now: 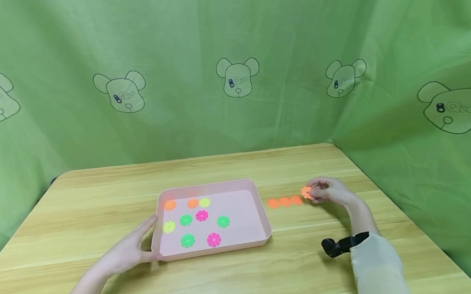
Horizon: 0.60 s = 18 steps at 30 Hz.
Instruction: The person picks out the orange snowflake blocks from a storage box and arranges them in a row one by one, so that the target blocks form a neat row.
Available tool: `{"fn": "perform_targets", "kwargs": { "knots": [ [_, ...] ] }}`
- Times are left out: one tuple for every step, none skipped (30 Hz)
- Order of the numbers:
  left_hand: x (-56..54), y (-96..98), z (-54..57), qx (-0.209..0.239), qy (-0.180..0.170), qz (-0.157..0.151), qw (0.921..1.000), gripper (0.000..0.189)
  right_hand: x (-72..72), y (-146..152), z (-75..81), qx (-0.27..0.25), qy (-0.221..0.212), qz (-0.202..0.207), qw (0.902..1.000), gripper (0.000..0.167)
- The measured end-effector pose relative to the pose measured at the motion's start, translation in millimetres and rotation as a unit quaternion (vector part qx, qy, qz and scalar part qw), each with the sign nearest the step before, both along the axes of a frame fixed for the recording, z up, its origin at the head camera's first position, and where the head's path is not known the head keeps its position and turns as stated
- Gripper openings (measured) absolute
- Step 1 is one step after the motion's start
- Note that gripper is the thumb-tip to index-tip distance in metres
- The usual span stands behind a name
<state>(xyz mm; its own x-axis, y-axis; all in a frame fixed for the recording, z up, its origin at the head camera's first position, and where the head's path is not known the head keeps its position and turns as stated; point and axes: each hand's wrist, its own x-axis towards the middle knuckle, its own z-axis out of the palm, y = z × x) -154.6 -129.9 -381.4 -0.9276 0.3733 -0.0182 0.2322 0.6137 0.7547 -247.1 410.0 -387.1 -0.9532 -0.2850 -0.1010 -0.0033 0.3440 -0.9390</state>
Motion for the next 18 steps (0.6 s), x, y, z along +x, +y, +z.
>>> {"fn": "perform_targets", "kwargs": {
  "knots": [
    [0.0,-0.1,-0.2,0.000,0.000,0.000,1.0000,0.097,0.0,2,-1.7,0.002,-0.003,-0.006,1.0000,0.047],
    [0.0,-0.1,-0.4,-0.001,0.000,0.000,1.0000,0.098,0.1,3,-3.3,0.007,-0.005,-0.010,0.9999,0.049],
    [0.0,-0.2,-0.6,-0.001,0.000,0.000,1.0000,0.098,0.3,4,-4.8,0.013,-0.007,-0.013,0.9998,0.050],
    [0.0,-0.3,-0.9,-0.001,0.000,0.000,1.0000,0.098,0.3,5,-6.5,0.019,-0.010,-0.018,0.9996,0.051],
    [0.0,-0.4,-1.3,-0.001,0.000,0.000,1.0000,0.098,0.3,5,-8.0,0.025,-0.012,-0.026,0.9993,0.051],
    [0.0,-0.5,-1.6,-0.002,0.000,0.000,1.0000,0.098,0.3,6,-9.5,0.031,-0.014,-0.034,0.9989,0.051],
    [0.0,-0.6,-1.9,-0.002,0.000,0.000,1.0000,0.098,0.3,6,-10.5,0.037,-0.014,-0.040,0.9984,0.050],
    [0.0,-0.7,-2.1,-0.003,0.001,0.000,1.0000,0.098,0.2,6,-11.3,0.043,-0.014,-0.046,0.9979,0.050],
    [-0.1,-0.8,-2.4,-0.002,0.002,0.000,1.0000,0.098,-0.1,6,-12.0,0.049,-0.014,-0.051,0.9974,0.049],
    [-0.2,-0.9,-2.5,-0.002,0.002,0.000,1.0000,0.098,-0.6,5,-12.7,0.053,-0.014,-0.059,0.9967,0.048],
    [-0.4,-0.9,-2.6,-0.002,0.003,0.000,1.0000,0.098,-1.0,5,-13.1,0.058,-0.014,-0.065,0.9961,0.047],
    [-0.5,-0.9,-2.7,-0.001,0.003,0.000,1.0000,0.098,-1.3,5,-13.1,0.061,-0.013,-0.067,0.9958,0.046],
    [-0.6,-0.9,-2.6,-0.001,0.003,0.000,1.0000,0.098,-1.5,4,-12.9,0.066,-0.012,-0.067,0.9955,0.046],
    [-0.7,-0.8,-2.5,-0.001,0.003,0.000,1.0000,0.098,-1.9,3,-12.7,0.071,-0.012,-0.068,0.9951,0.045],
    [-0.9,-0.8,-2.5,0.000,0.003,0.000,1.0000,0.098,-2.3,3,-12.7,0.076,-0.013,-0.072,0.9944,0.045],
    [-1.0,-0.7,-2.4,-0.001,0.003,0.000,1.0000,0.098,-2.6,2,-12.5,0.085,-0.013,-0.075,0.9935,0.044],
    [-1.1,-0.6,-2.3,-0.001,0.004,0.000,1.0000,0.098,-2.9,1,-12.3,0.092,-0.011,-0.075,0.9928,0.044],
    [-1.2,-0.6,-2.2,-0.001,0.004,0.000,1.0000,0.098,-3.1,0,-12.1,0.102,-0.009,-0.073,0.9921,0.043]
  ]
}}
